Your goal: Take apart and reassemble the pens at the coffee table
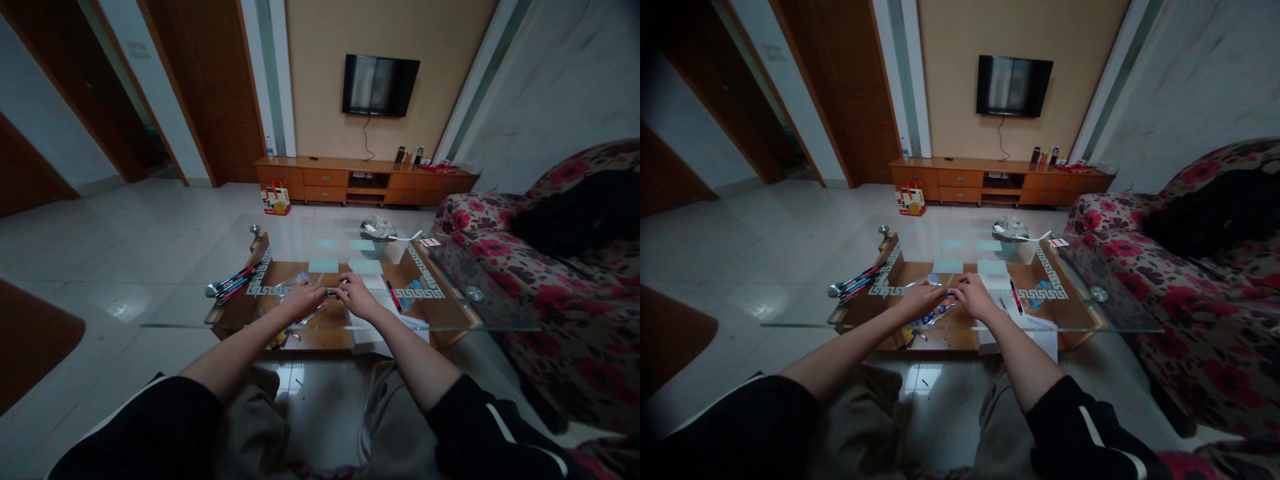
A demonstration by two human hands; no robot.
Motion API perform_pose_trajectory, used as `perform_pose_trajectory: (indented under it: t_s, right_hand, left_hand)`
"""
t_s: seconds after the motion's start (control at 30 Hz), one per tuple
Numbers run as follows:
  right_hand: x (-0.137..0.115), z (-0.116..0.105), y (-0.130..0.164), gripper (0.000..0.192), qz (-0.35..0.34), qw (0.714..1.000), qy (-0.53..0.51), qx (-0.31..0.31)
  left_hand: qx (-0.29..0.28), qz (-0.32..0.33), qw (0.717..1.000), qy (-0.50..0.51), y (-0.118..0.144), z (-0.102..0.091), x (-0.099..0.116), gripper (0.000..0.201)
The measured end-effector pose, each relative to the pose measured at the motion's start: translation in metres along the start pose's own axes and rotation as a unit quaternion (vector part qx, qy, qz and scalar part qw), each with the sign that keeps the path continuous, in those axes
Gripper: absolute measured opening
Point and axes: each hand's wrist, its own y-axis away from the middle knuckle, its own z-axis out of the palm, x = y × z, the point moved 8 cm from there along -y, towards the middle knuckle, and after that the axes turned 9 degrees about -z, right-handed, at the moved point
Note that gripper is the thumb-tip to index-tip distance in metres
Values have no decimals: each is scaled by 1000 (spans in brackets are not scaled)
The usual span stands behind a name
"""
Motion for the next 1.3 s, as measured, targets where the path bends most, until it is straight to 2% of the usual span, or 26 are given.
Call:
perform_pose_trajectory:
  t_s: [0.17,0.37,0.53,0.73,0.8,1.03,1.3]
  right_hand:
    - [0,-1,-1,27,-5,1000,-1,25]
    - [-1,-7,0,7,-2,998,-33,48]
    - [3,-13,3,40,10,997,-30,66]
    - [26,-23,12,33,71,991,-8,117]
    - [27,-22,12,34,70,991,-8,109]
    - [12,-3,4,38,21,999,-24,24]
    - [7,-6,2,10,14,997,-55,51]
  left_hand:
    - [-3,-4,1000,7,-1,-1,-1,17]
    - [8,-19,1000,-1,-1,0,-2,15]
    - [18,-40,999,-3,-1,2,-7,15]
    - [25,-39,999,-6,0,2,-8,16]
    - [24,-37,999,-5,1,1,-7,16]
    - [11,-24,1000,-16,-2,-1,-3,15]
    - [13,-27,999,-14,-1,-1,-6,16]
